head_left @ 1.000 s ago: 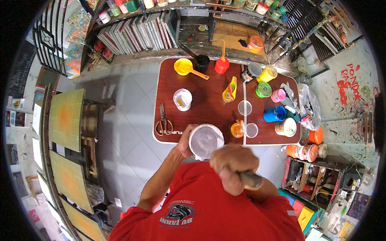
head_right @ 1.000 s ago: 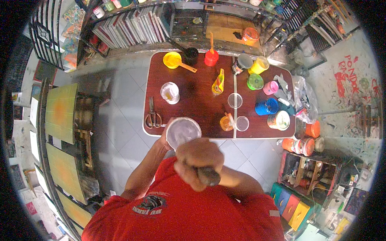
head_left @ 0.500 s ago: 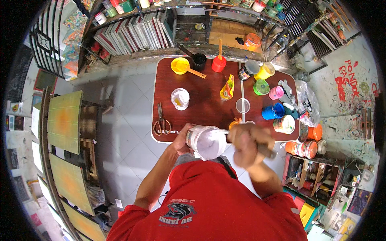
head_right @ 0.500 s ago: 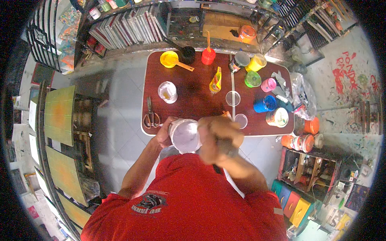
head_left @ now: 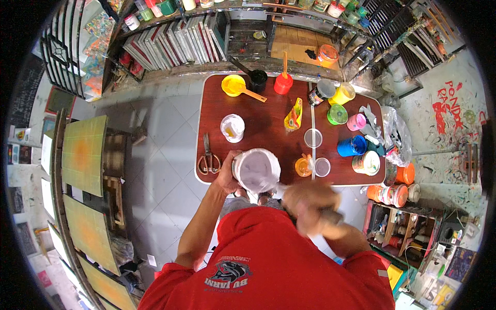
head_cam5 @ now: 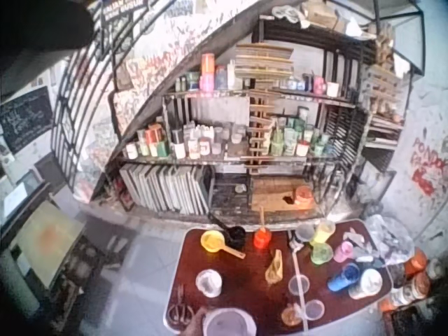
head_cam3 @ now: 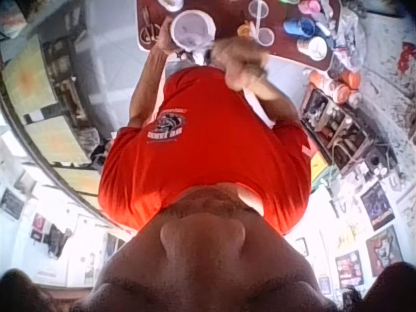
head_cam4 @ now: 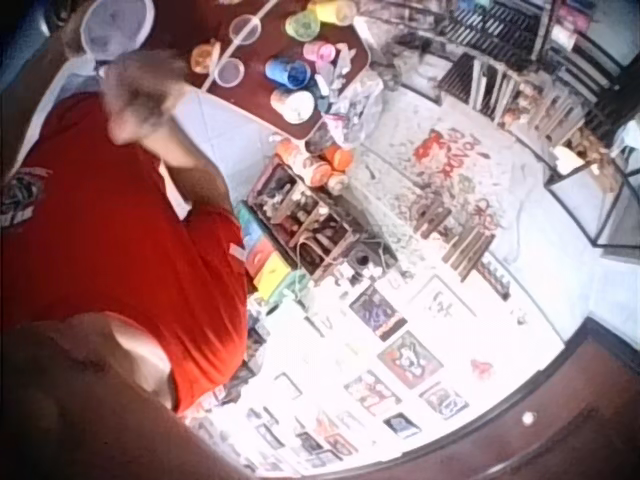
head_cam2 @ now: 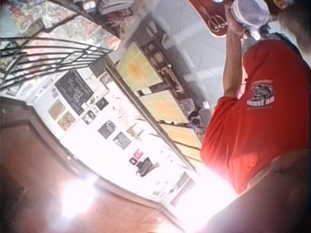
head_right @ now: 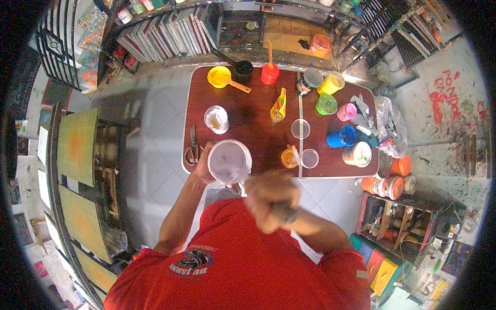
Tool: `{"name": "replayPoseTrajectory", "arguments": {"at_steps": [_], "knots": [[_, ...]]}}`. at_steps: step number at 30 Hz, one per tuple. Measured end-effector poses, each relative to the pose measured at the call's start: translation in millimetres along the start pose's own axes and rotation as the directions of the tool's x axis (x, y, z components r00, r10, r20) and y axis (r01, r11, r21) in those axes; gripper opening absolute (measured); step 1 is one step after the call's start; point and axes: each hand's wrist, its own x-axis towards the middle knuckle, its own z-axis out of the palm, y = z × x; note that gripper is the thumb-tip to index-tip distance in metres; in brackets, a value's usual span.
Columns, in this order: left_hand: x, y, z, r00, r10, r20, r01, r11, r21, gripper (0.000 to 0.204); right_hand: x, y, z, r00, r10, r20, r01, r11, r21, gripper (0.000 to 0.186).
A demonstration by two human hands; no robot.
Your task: The person pours liquid from a plastic bottle into a white cup, adds a paste-like substance from a yellow packet, and stirs the contents using a metal spatula.
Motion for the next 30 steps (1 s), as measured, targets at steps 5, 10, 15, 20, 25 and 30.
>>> {"name": "replayPoseTrajectory", "arguments": {"at_steps": [5, 10, 15, 20, 25, 30], "knots": [[7.3, -22.7, 22.5, 0.956, 0.01, -0.294, 0.006, 0.999, 0.053, 0.059, 21.2, -15.0, 16.0, 0.994, 0.101, 0.037, -0.105, 0.99, 0.099, 0.026], [1.4, -17.6, 9.5, 0.992, -0.057, -0.115, 0.05, 0.997, -0.063, 0.056, 9.8, 1.7, -12.5, 0.984, 0.162, 0.078, -0.156, 0.985, -0.076, 0.026], [12.9, -17.3, 20.5, 0.982, 0.023, -0.187, -0.019, 1.0, 0.022, 0.057, 18.3, -8.4, 5.6, 0.98, 0.129, 0.152, -0.135, 0.99, 0.031, 0.02], [4.0, -18.9, 12.4, 0.987, -0.014, -0.161, 0.022, 0.999, 0.046, 0.067, 41.5, -1.6, -5.0, 0.977, 0.143, -0.16, -0.161, 0.982, -0.103, 0.039], [4.9, 3.7, 14.2, 0.993, 0.025, -0.118, -0.026, 1.0, -0.007, 0.059, 14.8, -15.6, 7.3, 0.978, 0.1, 0.185, -0.129, 0.979, 0.155, 0.03], [8.1, -17.6, 18.9, 0.941, 0.018, -0.338, 0.005, 0.998, 0.069, 0.067, 25.2, 4.9, 10.1, 0.998, 0.041, -0.037, -0.037, 0.995, 0.093, 0.028]]}}
